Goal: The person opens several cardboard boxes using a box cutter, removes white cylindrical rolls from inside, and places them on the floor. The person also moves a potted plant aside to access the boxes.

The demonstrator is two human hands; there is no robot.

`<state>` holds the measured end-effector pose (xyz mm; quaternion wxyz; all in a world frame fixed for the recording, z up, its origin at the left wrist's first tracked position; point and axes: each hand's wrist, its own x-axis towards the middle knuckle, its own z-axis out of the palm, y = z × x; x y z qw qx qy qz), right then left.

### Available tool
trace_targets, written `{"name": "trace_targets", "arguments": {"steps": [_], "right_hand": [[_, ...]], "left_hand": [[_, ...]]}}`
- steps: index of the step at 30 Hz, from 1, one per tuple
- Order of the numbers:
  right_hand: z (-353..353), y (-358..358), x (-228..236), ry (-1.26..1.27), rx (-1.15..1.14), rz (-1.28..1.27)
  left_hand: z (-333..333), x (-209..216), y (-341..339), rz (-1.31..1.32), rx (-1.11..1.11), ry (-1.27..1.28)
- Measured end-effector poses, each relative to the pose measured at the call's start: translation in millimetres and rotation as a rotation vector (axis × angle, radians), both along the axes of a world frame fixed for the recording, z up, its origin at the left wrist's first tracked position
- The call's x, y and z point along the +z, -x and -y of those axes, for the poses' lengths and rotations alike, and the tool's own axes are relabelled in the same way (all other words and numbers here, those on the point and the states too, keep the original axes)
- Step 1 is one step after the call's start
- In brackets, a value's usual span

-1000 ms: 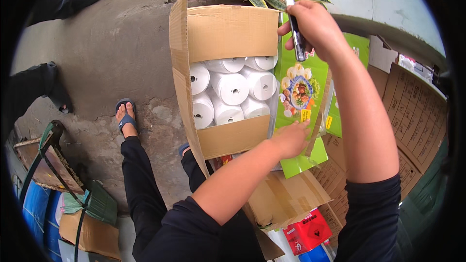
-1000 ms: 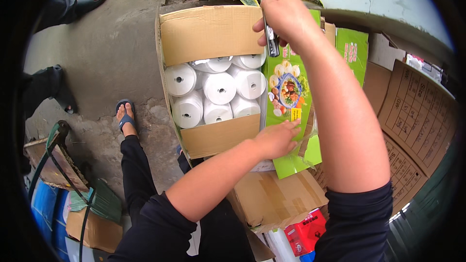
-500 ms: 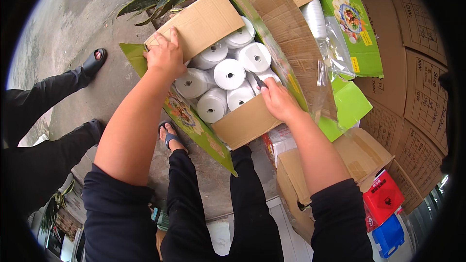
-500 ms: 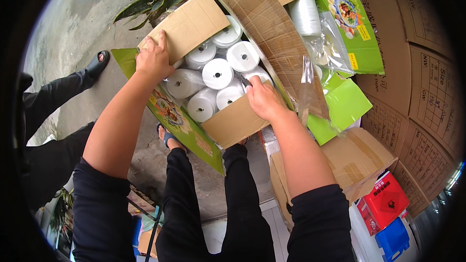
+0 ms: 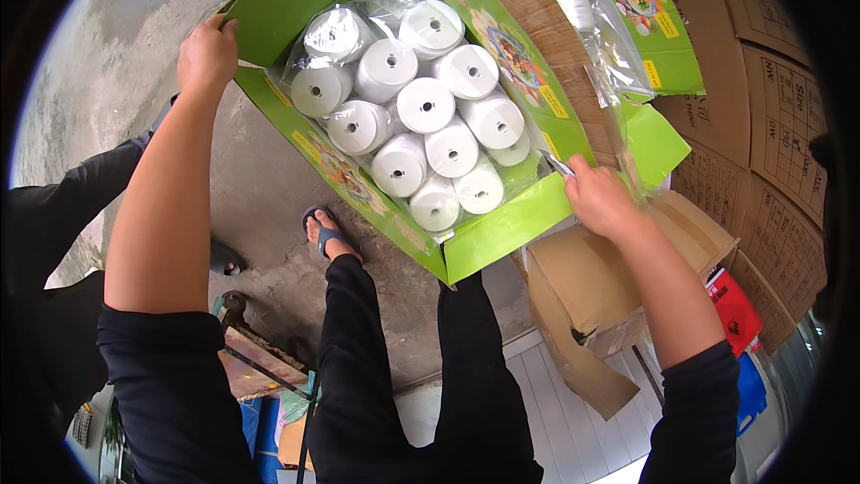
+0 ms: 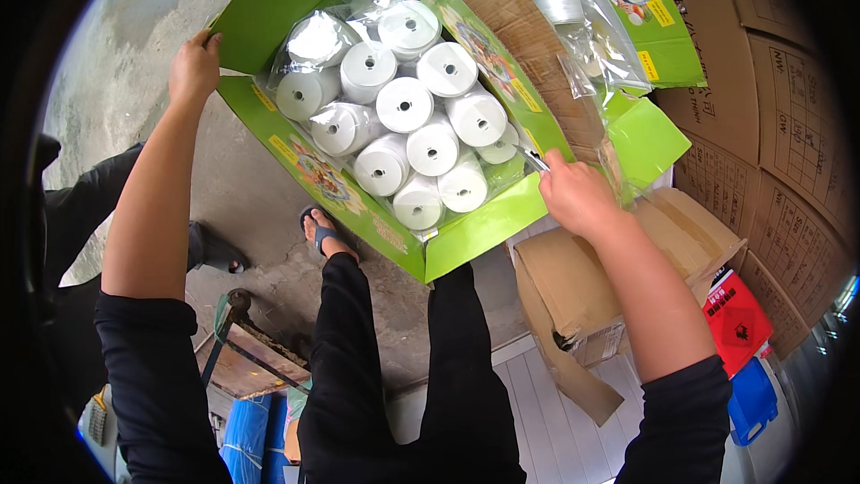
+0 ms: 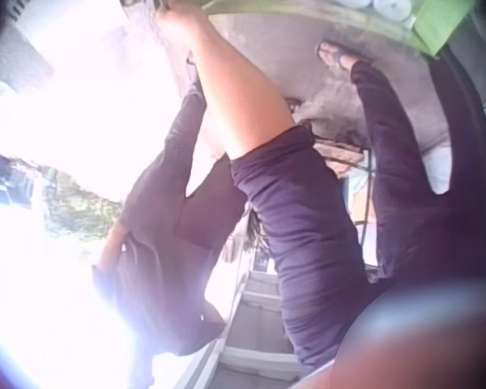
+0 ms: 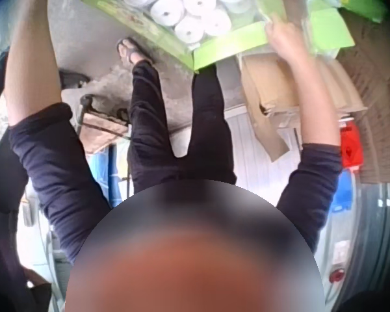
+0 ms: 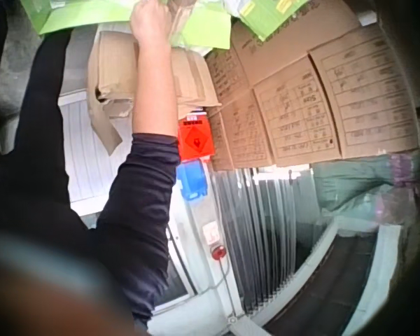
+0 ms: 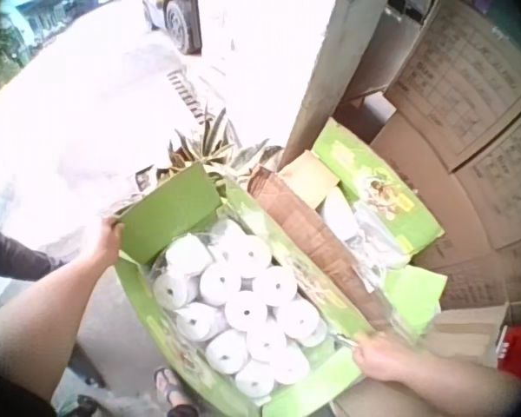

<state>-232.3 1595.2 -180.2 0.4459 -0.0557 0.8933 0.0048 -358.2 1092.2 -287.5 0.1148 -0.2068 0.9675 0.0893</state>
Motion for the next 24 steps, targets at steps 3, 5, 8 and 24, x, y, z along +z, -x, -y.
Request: {"name": "trace_targets", "arguments": {"steps": [3, 5, 8, 24], "right_hand": [[-6.6, -8.6, -4.4, -0.084, -0.081, -0.009], [-4.3, -13.7, -6.2, -0.146, -0.124, 0.003], [-12.8, -27.7, -11.5, -0.169, -0.173, -0.009], [-5.7, -8.9, -13.7, -0.069, -0.267, 0.014]], "left_hand": [[-4.6, -6.5, 6.7, 0.065, 0.033, 0.024], [-3.1, -13.0, 2.6, -0.030, -0.121, 0.195], [-4.4, -10.4, -4.0, -0.098, -0.253, 0.216], [-104.1, 38.7, -131.5, -0.373, -0.657, 0.095]]}}
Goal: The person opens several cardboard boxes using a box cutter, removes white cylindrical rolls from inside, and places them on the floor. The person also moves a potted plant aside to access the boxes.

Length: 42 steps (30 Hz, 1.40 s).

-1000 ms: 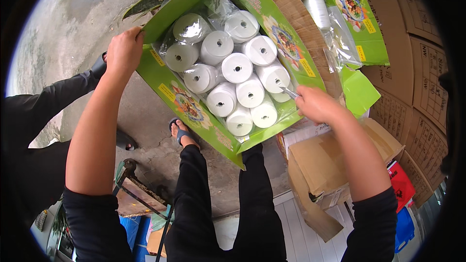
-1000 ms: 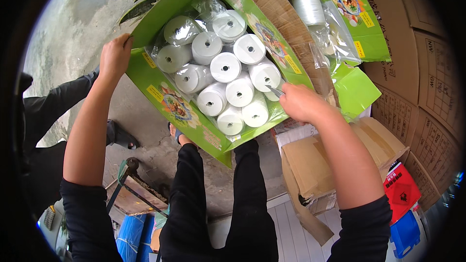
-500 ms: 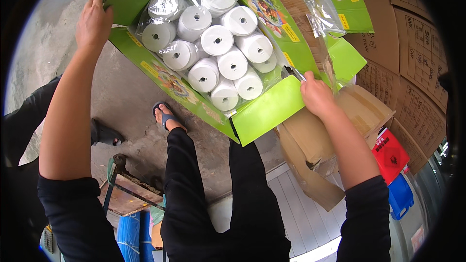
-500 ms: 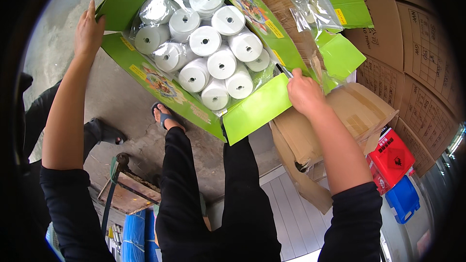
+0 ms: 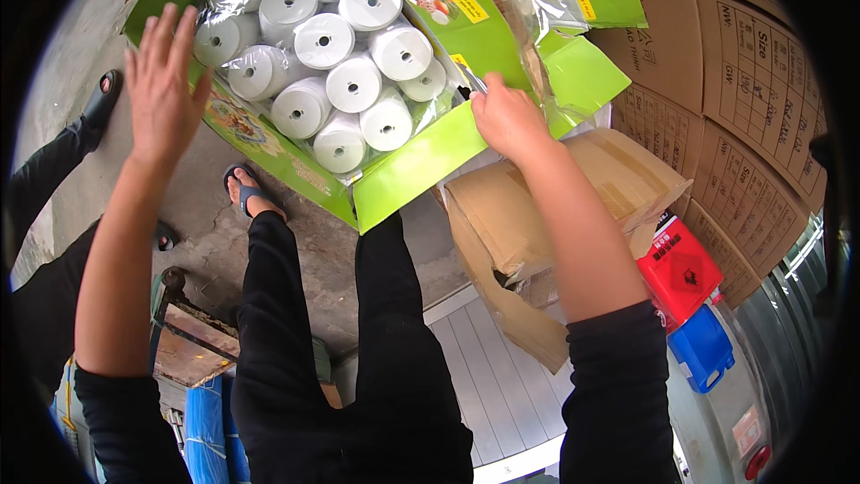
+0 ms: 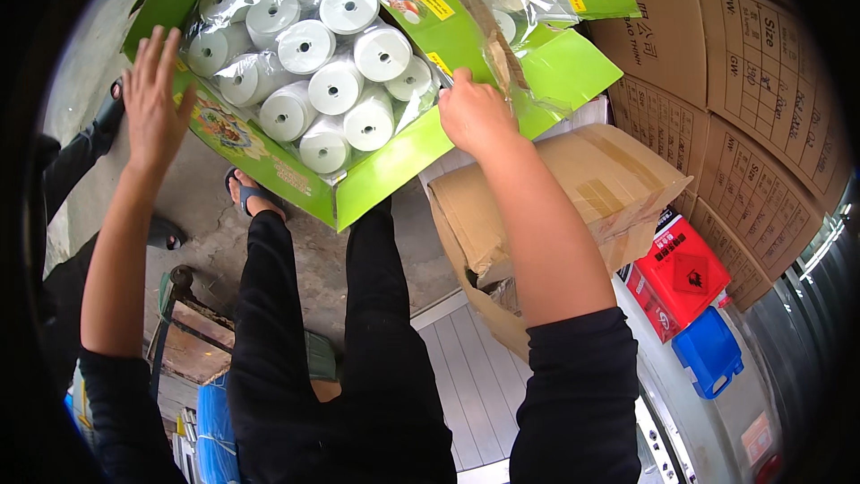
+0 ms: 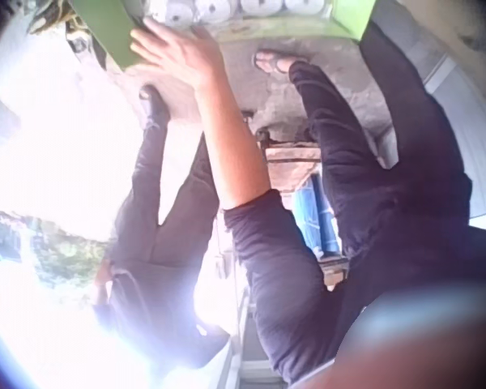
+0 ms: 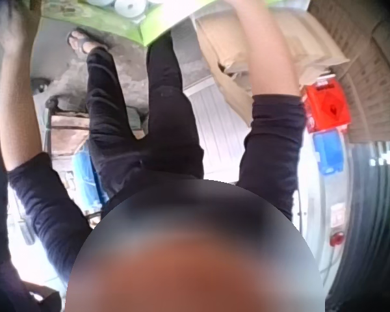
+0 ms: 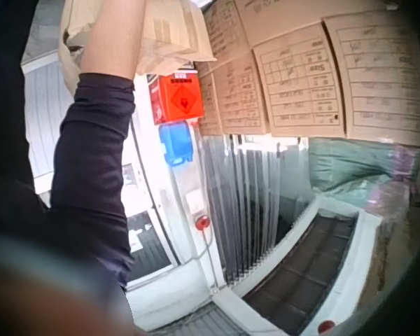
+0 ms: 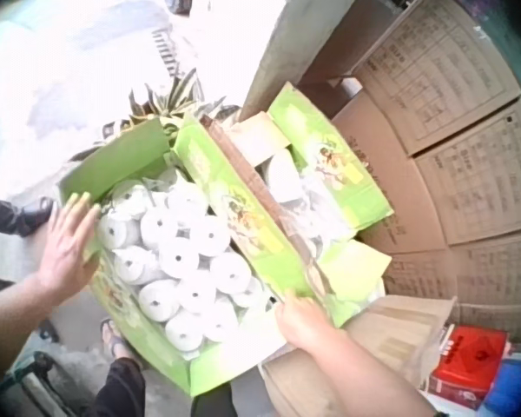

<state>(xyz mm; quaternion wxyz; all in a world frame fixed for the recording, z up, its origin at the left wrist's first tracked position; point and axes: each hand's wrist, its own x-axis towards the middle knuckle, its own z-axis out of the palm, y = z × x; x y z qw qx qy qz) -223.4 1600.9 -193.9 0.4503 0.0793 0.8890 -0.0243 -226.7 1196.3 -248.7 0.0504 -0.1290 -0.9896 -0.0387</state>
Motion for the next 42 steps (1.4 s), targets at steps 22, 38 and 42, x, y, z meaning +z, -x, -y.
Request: {"name": "trace_targets", "arguments": {"steps": [22, 38, 42], "right_hand": [[-12.5, 12.5, -21.7, 0.438, -0.312, -0.279], [-73.5, 37.3, -66.4, 0.643, -0.429, -0.251], [-72.7, 34.3, -76.3, 0.683, -0.442, -0.286]], "left_hand": [[-240.5, 24.6, -145.5, 1.429, -0.280, -0.201], [-286.9, -55.8, -39.7, 0.930, -0.531, 0.220], [-295.8, -61.5, -30.4, 0.723, -0.688, 0.163]]}}
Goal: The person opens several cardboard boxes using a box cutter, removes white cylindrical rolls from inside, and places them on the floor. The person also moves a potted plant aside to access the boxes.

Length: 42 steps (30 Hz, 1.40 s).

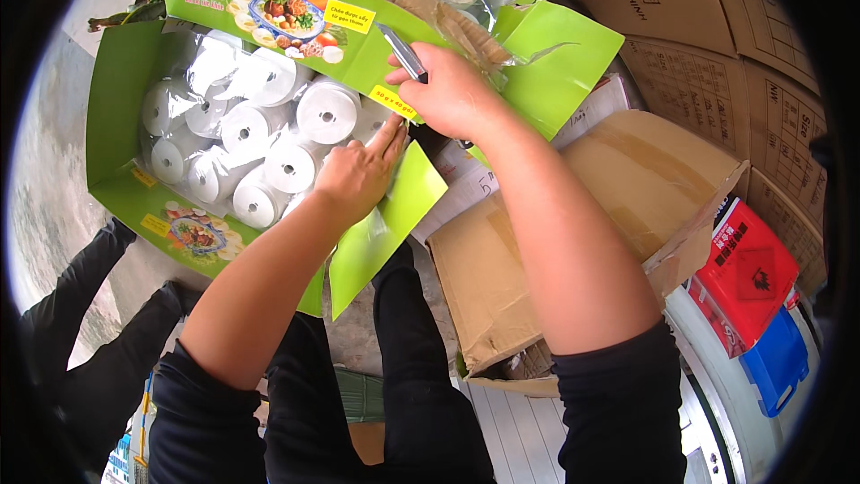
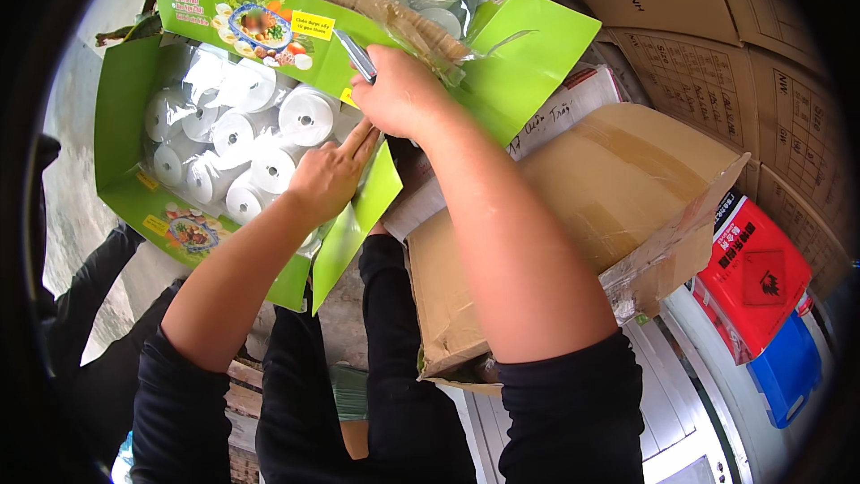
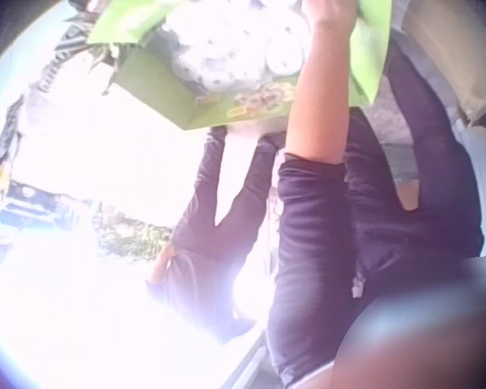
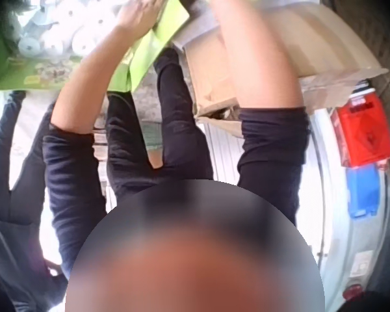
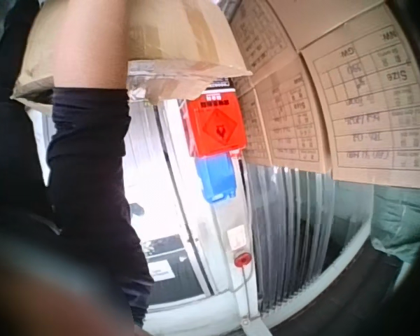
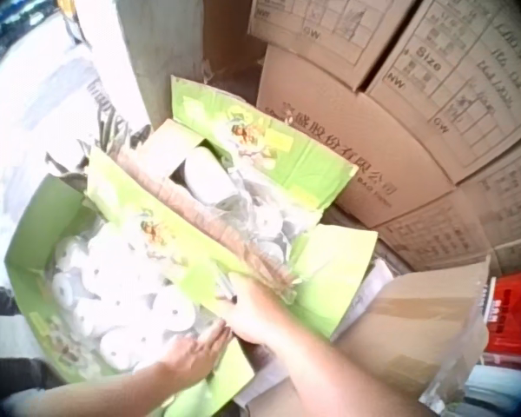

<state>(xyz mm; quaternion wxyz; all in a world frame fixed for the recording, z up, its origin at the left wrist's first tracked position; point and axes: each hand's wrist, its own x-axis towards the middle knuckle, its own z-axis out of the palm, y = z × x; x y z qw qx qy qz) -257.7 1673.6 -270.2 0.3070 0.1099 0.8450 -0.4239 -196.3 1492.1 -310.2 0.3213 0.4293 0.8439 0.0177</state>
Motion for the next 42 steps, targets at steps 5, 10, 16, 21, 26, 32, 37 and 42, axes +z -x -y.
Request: {"name": "trace_targets", "arguments": {"steps": [5, 10, 16, 21, 26, 32, 37, 42], "right_hand": [[-1.7, 2.7, 5.9, -0.055, -0.003, -0.001], [4.0, 3.0, 10.9, -0.072, 0.027, 0.022], [13.4, 1.3, 20.9, -0.119, 0.089, 0.032], [14.9, 3.4, 14.0, -0.117, 0.081, 0.039], [13.0, 1.3, 20.4, -0.156, 0.099, 0.088], [23.1, 2.8, 19.6, -0.115, 0.094, 0.091], [22.4, -0.4, 20.1, -0.126, 0.056, 0.064], [41.1, 7.1, 34.1, -0.184, 0.121, 0.168]], "left_hand": [[7.1, -7.7, -12.9, -0.097, 0.070, 0.026], [24.1, -0.8, -13.6, 0.063, 0.010, 0.129], [92.1, 52.8, -65.2, 0.140, 0.233, 0.163], [130.3, 64.4, -83.6, 0.234, 0.294, 0.354], [73.8, 62.9, -57.8, 0.059, 0.430, -0.312], [21.3, 0.7, -65.3, -0.265, -0.177, 0.342], [50.4, -18.7, -53.7, -0.300, -0.025, 0.097], [76.6, -20.0, -51.9, -0.094, 0.227, -0.086]]}}
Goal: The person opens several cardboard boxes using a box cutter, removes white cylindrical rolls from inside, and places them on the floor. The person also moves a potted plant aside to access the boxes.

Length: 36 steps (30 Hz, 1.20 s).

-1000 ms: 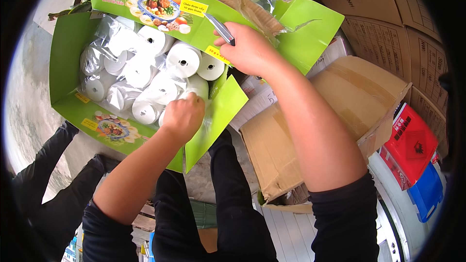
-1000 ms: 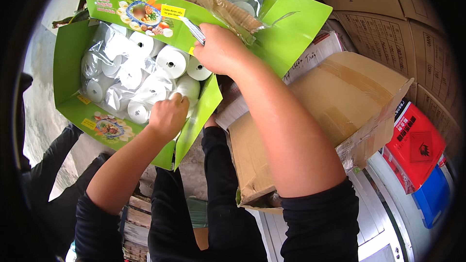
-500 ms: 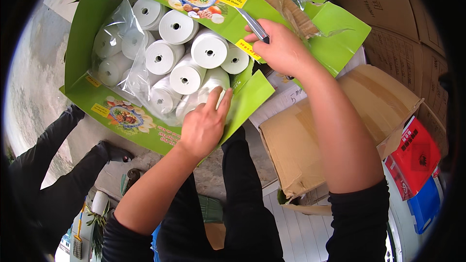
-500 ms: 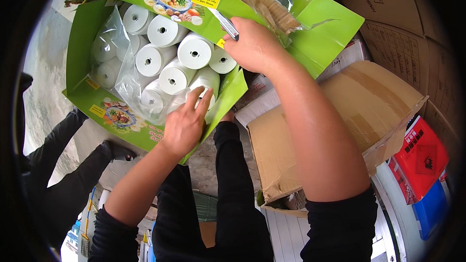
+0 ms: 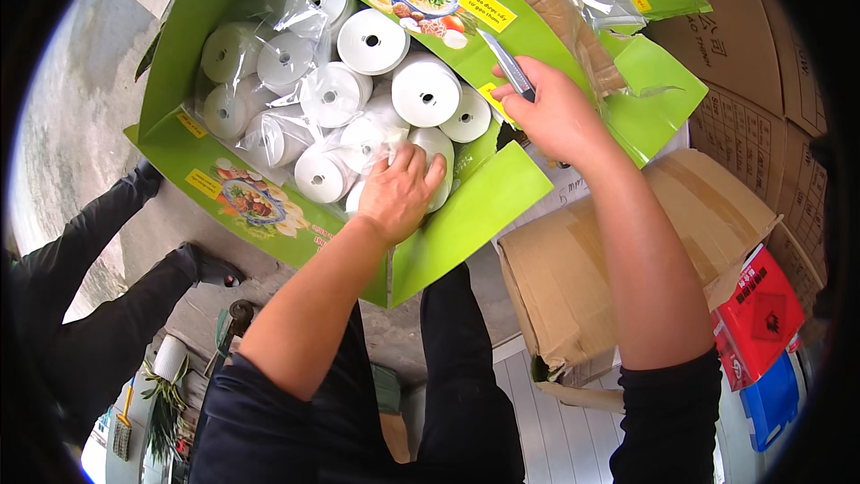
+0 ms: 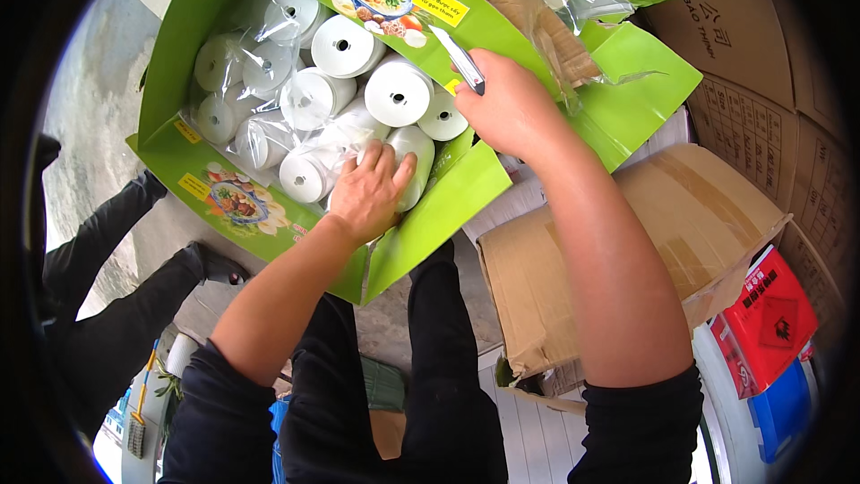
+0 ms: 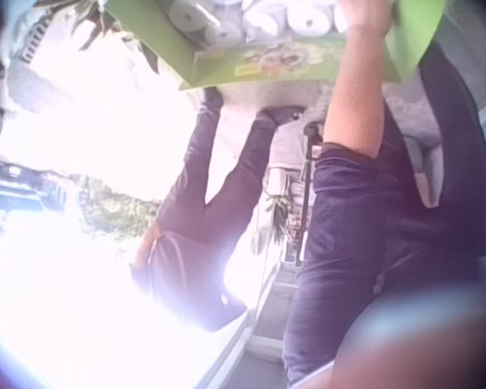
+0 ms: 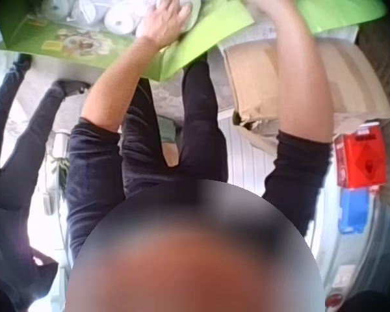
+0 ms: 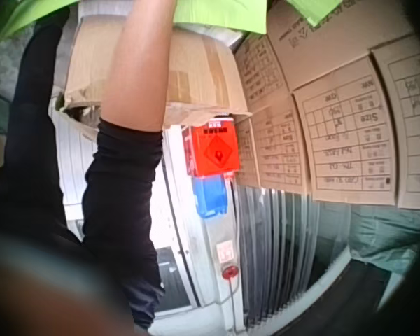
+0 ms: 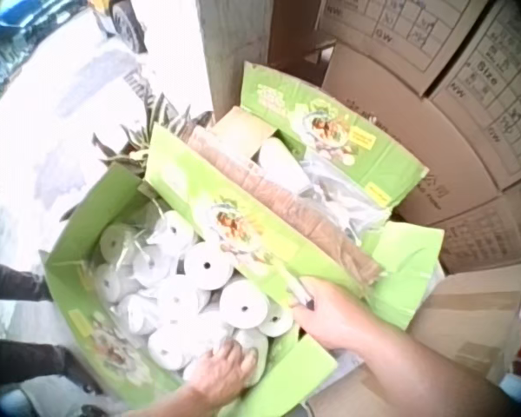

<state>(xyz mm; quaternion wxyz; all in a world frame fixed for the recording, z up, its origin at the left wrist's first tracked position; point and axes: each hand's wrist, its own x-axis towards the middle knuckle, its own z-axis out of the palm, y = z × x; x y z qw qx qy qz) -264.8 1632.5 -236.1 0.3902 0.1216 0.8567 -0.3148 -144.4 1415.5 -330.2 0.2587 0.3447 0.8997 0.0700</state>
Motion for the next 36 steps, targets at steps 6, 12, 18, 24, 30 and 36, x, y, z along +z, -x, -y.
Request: {"name": "trace_targets", "arguments": {"steps": [6, 12, 18, 24, 30, 36], "right_hand": [[12.9, -5.0, -9.1, -0.008, 0.166, -0.054], [51.8, -10.3, -27.9, -0.121, 0.476, -0.269], [77.7, 12.3, -47.3, -0.273, 0.924, -0.153], [106.9, 7.5, -52.9, -0.475, 0.813, 0.009], [109.9, -13.5, -74.2, -0.607, 0.589, -0.011], [125.7, -17.7, -73.1, -0.683, 0.608, -0.127]], "left_hand": [[61.0, 87.9, -3.6, 0.073, 0.295, -0.257], [130.9, 153.6, -31.2, -0.034, 0.556, -0.316], [220.5, 188.0, -134.4, 0.161, 1.152, -0.765], [252.3, 188.8, -201.5, 0.140, 1.440, -0.594], [267.7, 58.9, -185.2, -0.022, 1.253, -0.060], [248.7, -74.2, -130.9, 0.037, 0.977, 0.004]]}}
